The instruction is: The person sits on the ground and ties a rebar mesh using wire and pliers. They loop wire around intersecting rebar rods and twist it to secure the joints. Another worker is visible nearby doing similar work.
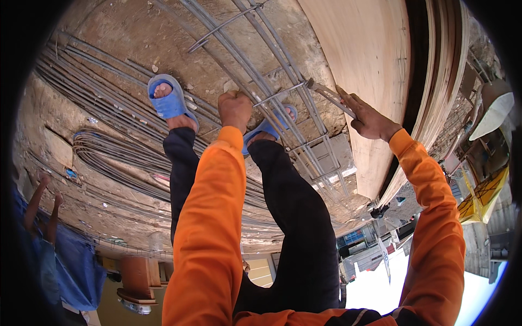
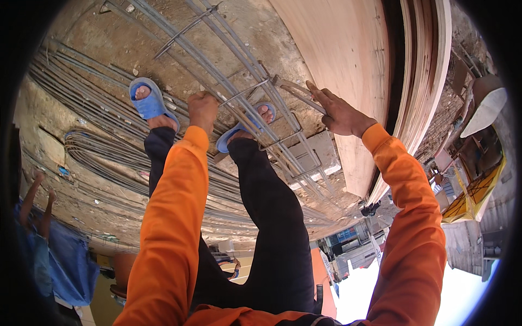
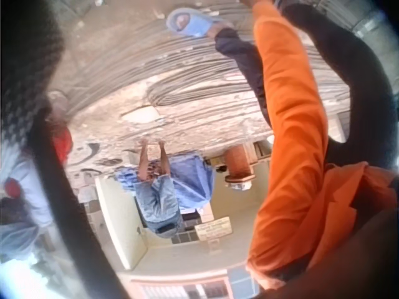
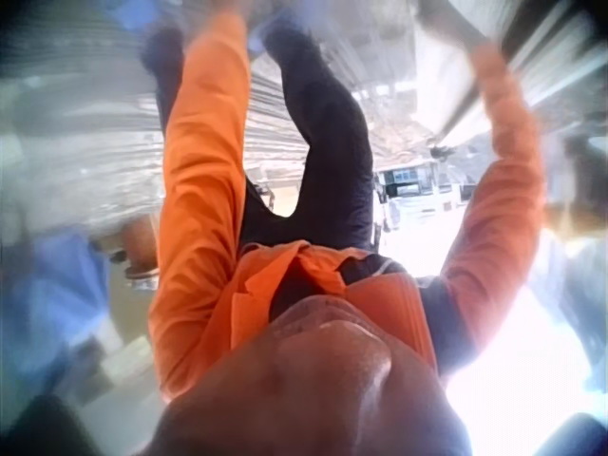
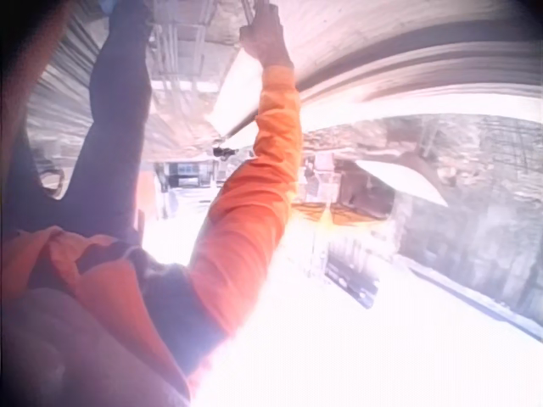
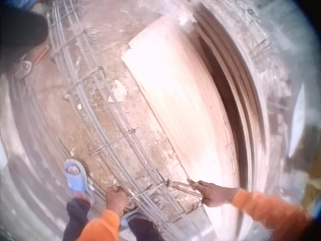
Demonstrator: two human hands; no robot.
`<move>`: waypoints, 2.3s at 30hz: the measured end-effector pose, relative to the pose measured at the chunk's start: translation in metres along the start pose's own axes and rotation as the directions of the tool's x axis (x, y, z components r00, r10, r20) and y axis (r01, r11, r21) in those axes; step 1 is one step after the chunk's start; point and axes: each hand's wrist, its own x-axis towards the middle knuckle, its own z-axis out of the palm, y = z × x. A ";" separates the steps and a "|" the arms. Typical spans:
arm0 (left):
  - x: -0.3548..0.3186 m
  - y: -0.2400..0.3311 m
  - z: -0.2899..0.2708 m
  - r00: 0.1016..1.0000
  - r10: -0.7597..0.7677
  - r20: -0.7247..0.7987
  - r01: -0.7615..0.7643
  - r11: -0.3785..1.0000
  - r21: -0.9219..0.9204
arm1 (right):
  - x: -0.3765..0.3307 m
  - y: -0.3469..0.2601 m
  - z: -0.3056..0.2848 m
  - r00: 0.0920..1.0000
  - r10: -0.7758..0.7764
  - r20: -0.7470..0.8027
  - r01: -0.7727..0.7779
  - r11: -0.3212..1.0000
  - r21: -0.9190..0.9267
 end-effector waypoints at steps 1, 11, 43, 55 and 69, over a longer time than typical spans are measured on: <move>-0.001 0.002 0.001 1.000 0.007 0.006 -0.006 1.000 -0.030 | -0.003 0.002 0.008 0.999 0.018 -0.027 -0.017 1.000 0.020; -0.006 0.009 -0.006 0.998 -0.023 0.064 0.031 0.992 -0.126 | -0.013 0.008 0.018 0.989 0.072 -0.127 -0.073 0.997 0.000; -0.007 0.021 -0.010 0.991 -0.106 0.077 0.116 0.983 -0.140 | 0.004 -0.037 0.125 0.720 0.146 -0.678 0.116 0.938 0.326; -0.005 0.015 -0.008 0.982 -0.171 0.078 0.179 0.979 -0.100 | 0.009 -0.043 0.133 0.816 0.177 -0.551 0.058 0.922 0.383; -0.003 0.013 -0.011 0.989 -0.107 0.099 0.112 0.993 -0.047 | 0.006 -0.073 0.148 0.713 0.283 -0.641 -0.015 0.921 0.390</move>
